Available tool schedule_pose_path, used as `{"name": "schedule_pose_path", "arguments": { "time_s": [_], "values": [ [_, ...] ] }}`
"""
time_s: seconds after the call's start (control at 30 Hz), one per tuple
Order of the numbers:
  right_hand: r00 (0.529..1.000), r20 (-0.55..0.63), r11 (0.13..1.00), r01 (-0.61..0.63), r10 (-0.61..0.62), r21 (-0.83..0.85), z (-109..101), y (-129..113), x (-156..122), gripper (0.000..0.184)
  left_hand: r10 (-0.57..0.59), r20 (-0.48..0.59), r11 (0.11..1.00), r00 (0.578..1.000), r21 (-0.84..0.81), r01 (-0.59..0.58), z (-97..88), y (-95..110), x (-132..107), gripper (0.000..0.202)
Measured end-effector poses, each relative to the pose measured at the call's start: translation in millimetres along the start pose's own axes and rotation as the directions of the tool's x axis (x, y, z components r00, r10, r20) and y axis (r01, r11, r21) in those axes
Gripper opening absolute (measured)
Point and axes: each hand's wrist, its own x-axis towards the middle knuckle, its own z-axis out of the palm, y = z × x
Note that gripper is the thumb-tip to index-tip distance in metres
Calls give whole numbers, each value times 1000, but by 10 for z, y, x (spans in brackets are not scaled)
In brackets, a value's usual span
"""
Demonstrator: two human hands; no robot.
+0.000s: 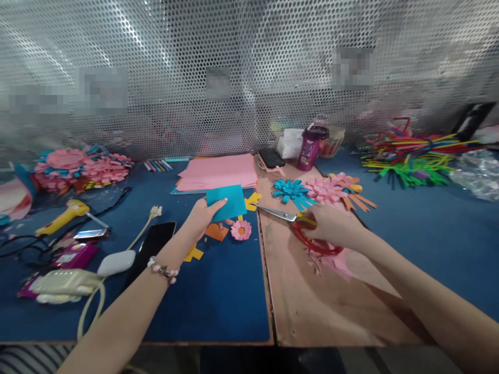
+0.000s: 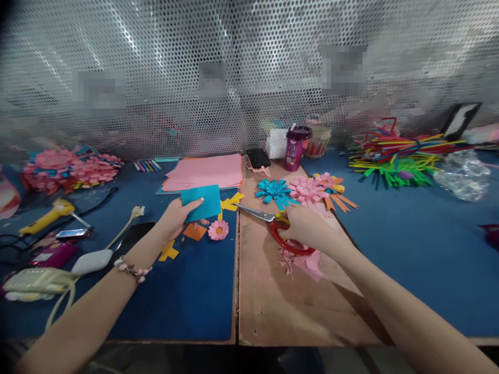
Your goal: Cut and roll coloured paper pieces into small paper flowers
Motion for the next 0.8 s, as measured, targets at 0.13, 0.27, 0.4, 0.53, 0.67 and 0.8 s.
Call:
{"name": "schedule_pose_path", "arguments": {
  "time_s": [0.13, 0.27, 0.4, 0.53, 0.67, 0.8],
  "values": [
    [989, -113, 968, -68, 98, 240, -18, 59, 28, 38, 68, -169, 991, 983, -100, -86, -67, 61, 36, 25],
    [990, -119, 736, 25, 76, 676, -126, 52, 16, 38, 50, -340, 963, 939, -233, -135, -205, 101, 109, 19],
    [999, -22, 253, 15, 24, 967, -171, 30, -3, 39, -91, -441, 939, 893, -336, -70, -294, 85, 168, 16],
    [994, 42, 130, -56, 104, 990, -115, 53, 20, 35, -121, -430, 930, 895, -364, -50, -290, 54, 178, 13],
    [984, 166, -38, -164, 60, 986, -66, 26, 15, 33, -107, -393, 933, 913, -358, -45, -264, 44, 163, 13],
    [976, 198, -230, -213, -88, 950, -35, -37, -27, 34, -119, -399, 926, 909, -374, -43, -284, 60, 164, 11]
  ]
}}
